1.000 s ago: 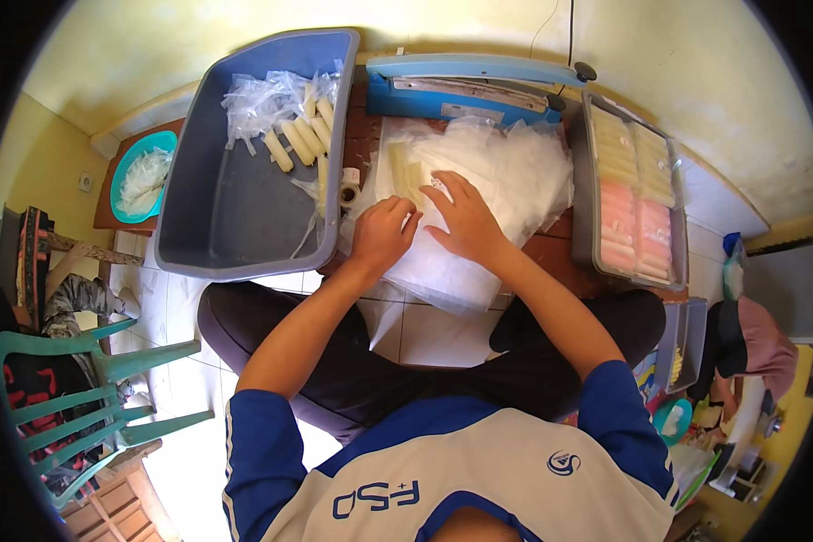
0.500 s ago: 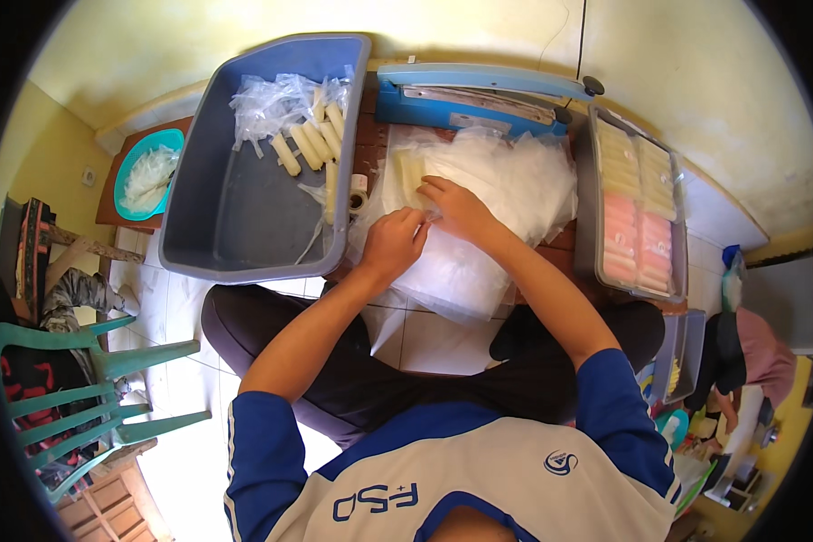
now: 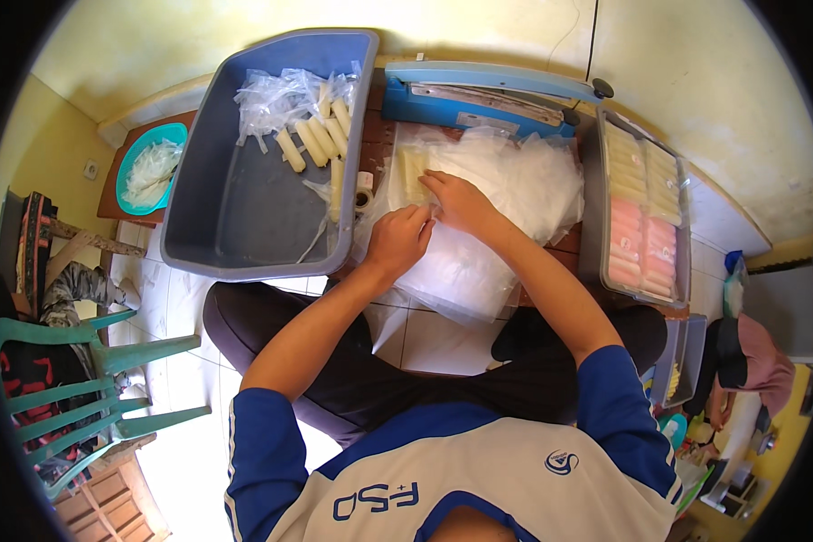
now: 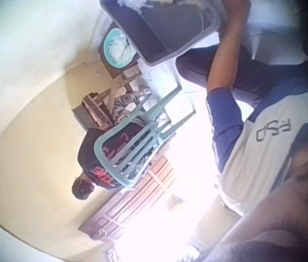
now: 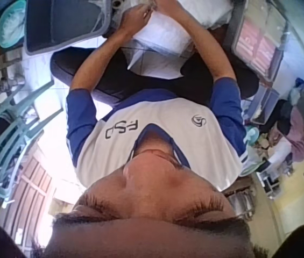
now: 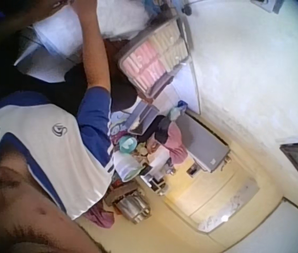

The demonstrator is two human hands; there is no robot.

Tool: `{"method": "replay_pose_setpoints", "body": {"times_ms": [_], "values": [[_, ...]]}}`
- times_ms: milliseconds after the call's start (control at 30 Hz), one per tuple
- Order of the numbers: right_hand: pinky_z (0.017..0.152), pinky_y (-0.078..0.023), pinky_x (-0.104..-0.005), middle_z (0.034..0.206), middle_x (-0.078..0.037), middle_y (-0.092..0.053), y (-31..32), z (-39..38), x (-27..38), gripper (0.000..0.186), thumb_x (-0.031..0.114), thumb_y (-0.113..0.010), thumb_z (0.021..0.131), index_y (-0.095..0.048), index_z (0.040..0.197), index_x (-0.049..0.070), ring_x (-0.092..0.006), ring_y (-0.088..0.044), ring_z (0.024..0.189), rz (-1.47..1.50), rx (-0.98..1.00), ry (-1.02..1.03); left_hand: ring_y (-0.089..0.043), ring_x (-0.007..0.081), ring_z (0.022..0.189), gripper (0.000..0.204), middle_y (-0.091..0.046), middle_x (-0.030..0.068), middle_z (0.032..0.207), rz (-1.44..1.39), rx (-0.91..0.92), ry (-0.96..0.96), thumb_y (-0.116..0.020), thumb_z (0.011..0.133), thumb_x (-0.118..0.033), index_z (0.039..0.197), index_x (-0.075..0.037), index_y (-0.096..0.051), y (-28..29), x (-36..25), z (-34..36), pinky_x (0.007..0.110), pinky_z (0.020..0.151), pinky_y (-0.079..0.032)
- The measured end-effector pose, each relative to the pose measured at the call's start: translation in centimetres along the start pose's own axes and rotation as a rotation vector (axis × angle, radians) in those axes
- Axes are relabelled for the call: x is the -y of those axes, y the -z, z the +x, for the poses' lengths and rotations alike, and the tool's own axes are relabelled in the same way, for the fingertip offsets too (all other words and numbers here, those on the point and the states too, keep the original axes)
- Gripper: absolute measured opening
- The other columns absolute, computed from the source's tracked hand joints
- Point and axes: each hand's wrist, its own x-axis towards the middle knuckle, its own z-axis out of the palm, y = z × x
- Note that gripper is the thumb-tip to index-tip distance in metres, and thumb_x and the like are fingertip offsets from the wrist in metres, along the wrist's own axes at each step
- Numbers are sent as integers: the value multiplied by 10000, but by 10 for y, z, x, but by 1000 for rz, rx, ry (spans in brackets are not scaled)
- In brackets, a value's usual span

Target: The person is placing frozen sticks from a crate into plastic bags and sealing the bags with a manual heat sealer.

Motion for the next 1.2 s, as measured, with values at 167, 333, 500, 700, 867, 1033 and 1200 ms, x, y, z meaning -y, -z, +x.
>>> {"method": "replay_pose_setpoints", "body": {"times_ms": [167,333,500,700,867,1033,1200], "values": [[876,-539,-420,1237,-232,-629,-4,1,3,461,97,-712,727,-619,1163,-22,-365,-641,1049,-24,-9,2,-636,332,748,103,-640,116,810,15,9,8,-671,850,-117,839,-42,-601,0,3,-1,438,674,-497],[774,-550,-410,1144,-181,-680,-9,2,11,306,103,-671,768,-637,1051,-9,-322,-656,893,-49,-83,-34,-633,338,743,112,-633,114,800,30,4,-2,-670,848,-115,820,-44,-587,0,5,-3,444,670,-495],[719,-537,-393,1077,-159,-694,-20,-3,3,250,103,-651,779,-642,1010,8,-294,-635,803,-190,-104,-2,-632,339,746,114,-628,111,790,32,19,-2,-667,850,-114,810,-48,-583,-1,3,-1,448,673,-494],[877,-484,-418,1184,-178,-645,-7,-8,25,400,68,-663,723,-622,1116,8,-307,-616,957,-132,-146,-22,-632,340,752,88,-623,113,814,29,-11,-1,-653,834,-80,910,-75,-611,2,5,-1,445,685,-500],[1007,-430,-433,1307,-180,-576,32,-19,60,528,45,-671,706,-587,1227,24,-335,-573,1131,-41,-130,-34,-627,326,733,177,-625,106,832,27,22,86,-633,809,-33,974,-92,-620,35,-22,2,432,659,-500],[961,-442,-443,1173,-182,-628,60,-17,88,417,19,-640,698,-619,1114,15,-356,-594,1048,44,-216,64,-622,256,624,136,-624,104,727,-96,86,168,-667,823,-59,959,-64,-657,82,-53,0,372,600,-493],[859,-486,-430,1023,-152,-665,61,17,106,275,43,-658,739,-640,1012,16,-340,-625,953,147,-250,119,-620,153,569,97,-644,110,649,-199,6,264,-707,847,-104,902,-24,-700,133,-52,4,305,570,-486]]}}
